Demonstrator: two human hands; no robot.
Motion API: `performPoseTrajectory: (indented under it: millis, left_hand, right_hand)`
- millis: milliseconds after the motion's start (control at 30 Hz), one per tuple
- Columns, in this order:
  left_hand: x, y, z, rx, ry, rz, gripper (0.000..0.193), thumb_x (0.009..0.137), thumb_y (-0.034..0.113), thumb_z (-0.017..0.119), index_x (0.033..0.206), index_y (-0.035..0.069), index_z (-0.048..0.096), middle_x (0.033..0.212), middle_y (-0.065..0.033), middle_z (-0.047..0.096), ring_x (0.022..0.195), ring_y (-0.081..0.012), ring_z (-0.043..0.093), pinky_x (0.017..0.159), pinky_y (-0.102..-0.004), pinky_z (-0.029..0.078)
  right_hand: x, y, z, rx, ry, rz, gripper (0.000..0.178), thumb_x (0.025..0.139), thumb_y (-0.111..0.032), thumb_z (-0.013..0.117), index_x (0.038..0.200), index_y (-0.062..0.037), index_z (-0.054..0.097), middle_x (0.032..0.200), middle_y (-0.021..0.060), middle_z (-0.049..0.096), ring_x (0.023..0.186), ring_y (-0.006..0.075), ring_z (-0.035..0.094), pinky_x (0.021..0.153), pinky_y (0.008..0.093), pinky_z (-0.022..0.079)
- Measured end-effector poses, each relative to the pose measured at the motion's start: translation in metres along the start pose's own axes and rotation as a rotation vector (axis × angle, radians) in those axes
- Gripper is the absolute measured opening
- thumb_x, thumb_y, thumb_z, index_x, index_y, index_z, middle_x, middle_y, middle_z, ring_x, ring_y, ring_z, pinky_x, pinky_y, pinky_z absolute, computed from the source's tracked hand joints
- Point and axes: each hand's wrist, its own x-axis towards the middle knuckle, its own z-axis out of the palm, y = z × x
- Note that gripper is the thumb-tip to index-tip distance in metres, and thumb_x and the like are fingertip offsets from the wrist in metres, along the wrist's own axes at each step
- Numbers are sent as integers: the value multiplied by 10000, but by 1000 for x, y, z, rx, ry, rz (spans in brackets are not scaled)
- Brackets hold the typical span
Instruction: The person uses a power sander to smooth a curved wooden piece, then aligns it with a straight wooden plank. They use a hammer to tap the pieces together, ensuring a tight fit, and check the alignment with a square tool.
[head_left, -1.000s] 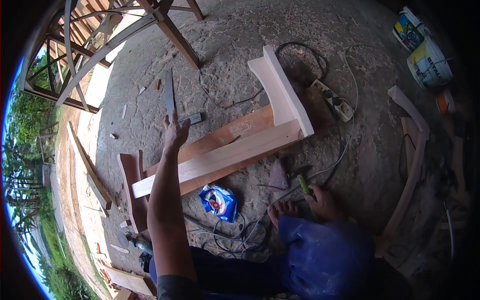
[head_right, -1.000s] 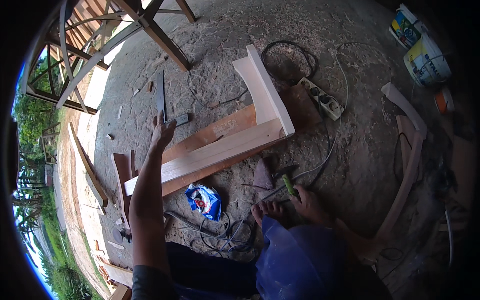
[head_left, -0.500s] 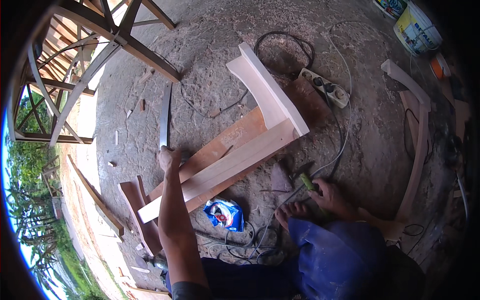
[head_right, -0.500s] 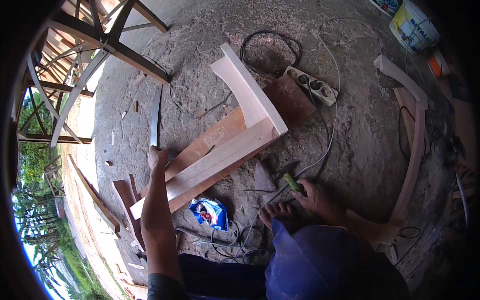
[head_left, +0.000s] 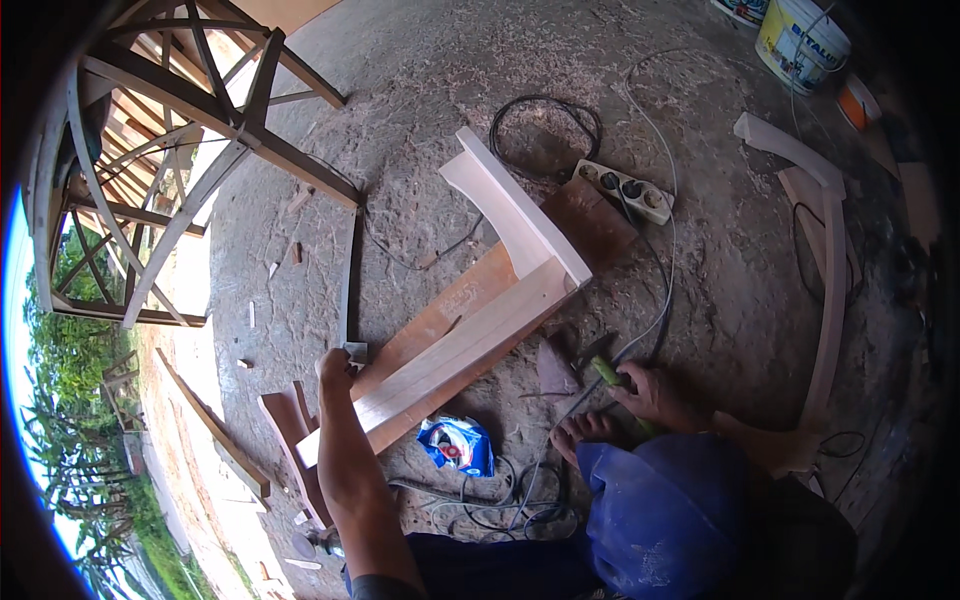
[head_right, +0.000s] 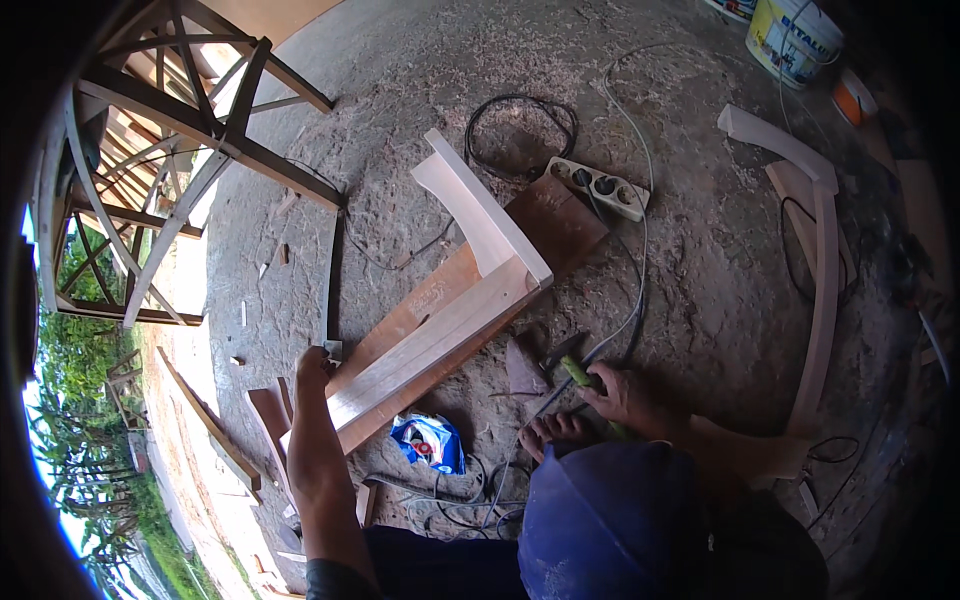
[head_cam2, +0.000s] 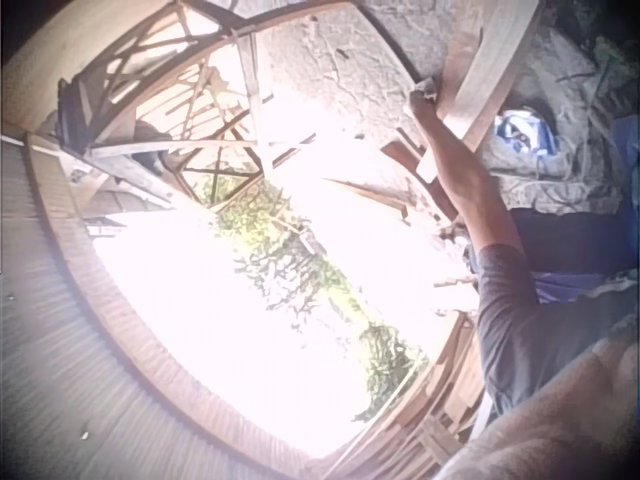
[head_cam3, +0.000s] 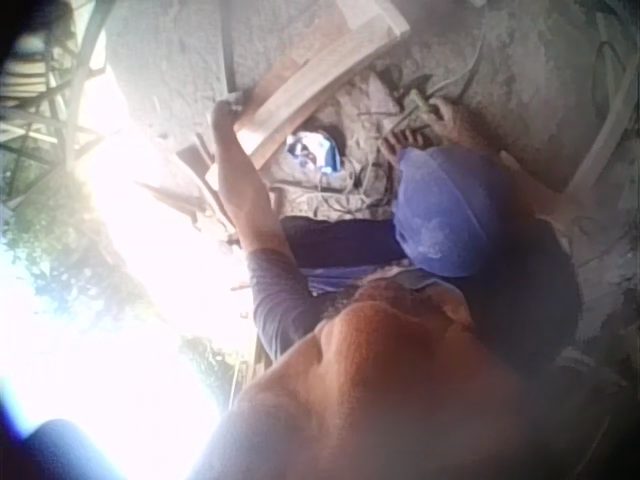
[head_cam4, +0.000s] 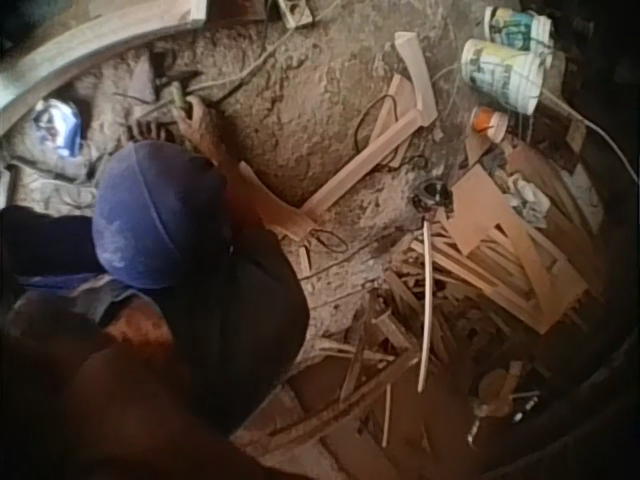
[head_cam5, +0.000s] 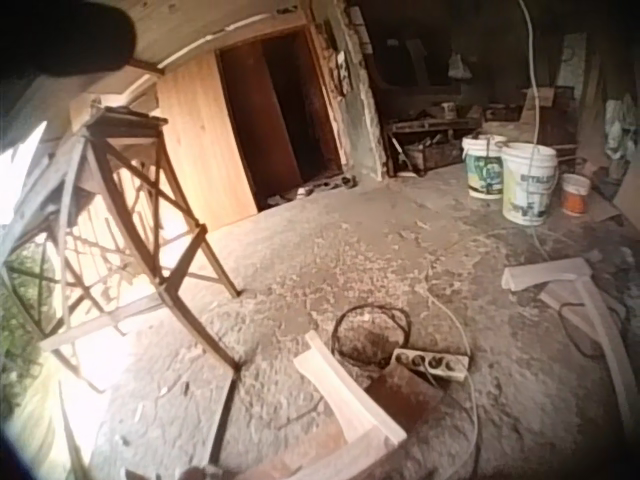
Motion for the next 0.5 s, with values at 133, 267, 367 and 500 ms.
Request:
performPoseTrajectory:
  millis: [133, 267, 367, 500]
  left_hand:
    - [-54, 3, 81, 171, -91, 318, 332, 869, 393, 745, 1009, 94, 704, 963, -89, 657, 788, -211, 631, 645, -391, 521]
    - [-20, 7, 52, 372, -348, 195, 380, 892, 426, 675, 1089, 102, 691, 1020, -94, 667, 858, -235, 643, 690, -350, 514]
    - [9, 5, 8, 439, -287, 241, 342, 893, 364, 662, 1082, 80, 683, 953, -86, 673, 696, -222, 633, 579, -320, 508]
    - [-26, 7, 11, -337, -96, 292, 320, 927, 288, 655, 1138, 50, 625, 917, -106, 656, 667, -206, 639, 557, -326, 538]
  right_hand:
    - [-11, 20, -4, -8, 20, 98, 475, 854, -396, 750, 1178, -66, 644, 918, 223, 712, 856, 408, 706, 737, 466, 558]
    - [-9, -1, -18, -21, -4, 17, 420, 873, -349, 747, 1144, -46, 642, 853, 198, 696, 780, 361, 705, 684, 430, 549]
    - [-6, -1, -14, 21, -12, -28, 390, 886, -319, 743, 1129, -32, 640, 843, 193, 691, 762, 336, 707, 666, 411, 545]
    - [-7, 17, -2, 66, 34, -7, 457, 852, -388, 752, 1157, -66, 643, 916, 212, 711, 840, 392, 710, 712, 455, 559]
